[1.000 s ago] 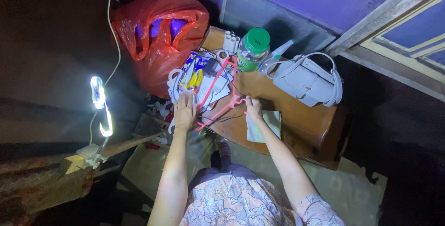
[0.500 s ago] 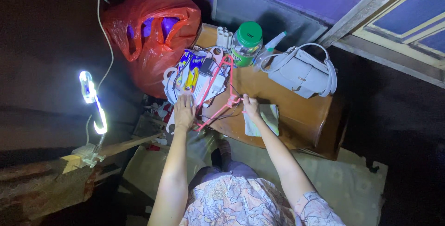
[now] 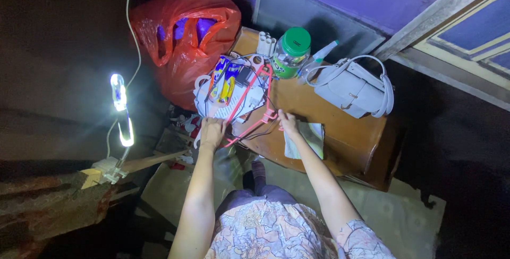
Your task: Smoothing a bedsheet and then wiping a wooden side table with a cloth.
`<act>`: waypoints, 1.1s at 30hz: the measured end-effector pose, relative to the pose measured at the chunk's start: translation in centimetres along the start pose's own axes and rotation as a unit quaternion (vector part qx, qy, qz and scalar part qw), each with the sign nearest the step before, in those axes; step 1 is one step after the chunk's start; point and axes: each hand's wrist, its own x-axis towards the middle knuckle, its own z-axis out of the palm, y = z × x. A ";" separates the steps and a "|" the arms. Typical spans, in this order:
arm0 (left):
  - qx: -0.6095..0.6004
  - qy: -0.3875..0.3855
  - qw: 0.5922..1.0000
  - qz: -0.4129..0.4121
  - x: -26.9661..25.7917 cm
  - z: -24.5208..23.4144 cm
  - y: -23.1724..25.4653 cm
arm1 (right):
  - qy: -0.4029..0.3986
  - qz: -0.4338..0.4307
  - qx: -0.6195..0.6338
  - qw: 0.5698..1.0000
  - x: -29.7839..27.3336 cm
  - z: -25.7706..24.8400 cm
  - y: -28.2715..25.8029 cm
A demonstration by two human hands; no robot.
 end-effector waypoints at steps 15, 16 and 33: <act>-0.100 0.036 0.991 -0.076 1.7 -1.8 1.9 | 0.136 -0.301 -0.311 0.891 -4.4 1.9 -4.8; -0.100 0.036 0.991 -0.077 1.8 -1.5 1.8 | 0.135 -0.301 -0.311 0.891 -4.3 2.2 -5.0; -0.357 0.244 0.837 -0.337 4.3 -2.5 1.5 | 0.092 -0.289 -0.171 0.937 -3.5 3.6 -8.6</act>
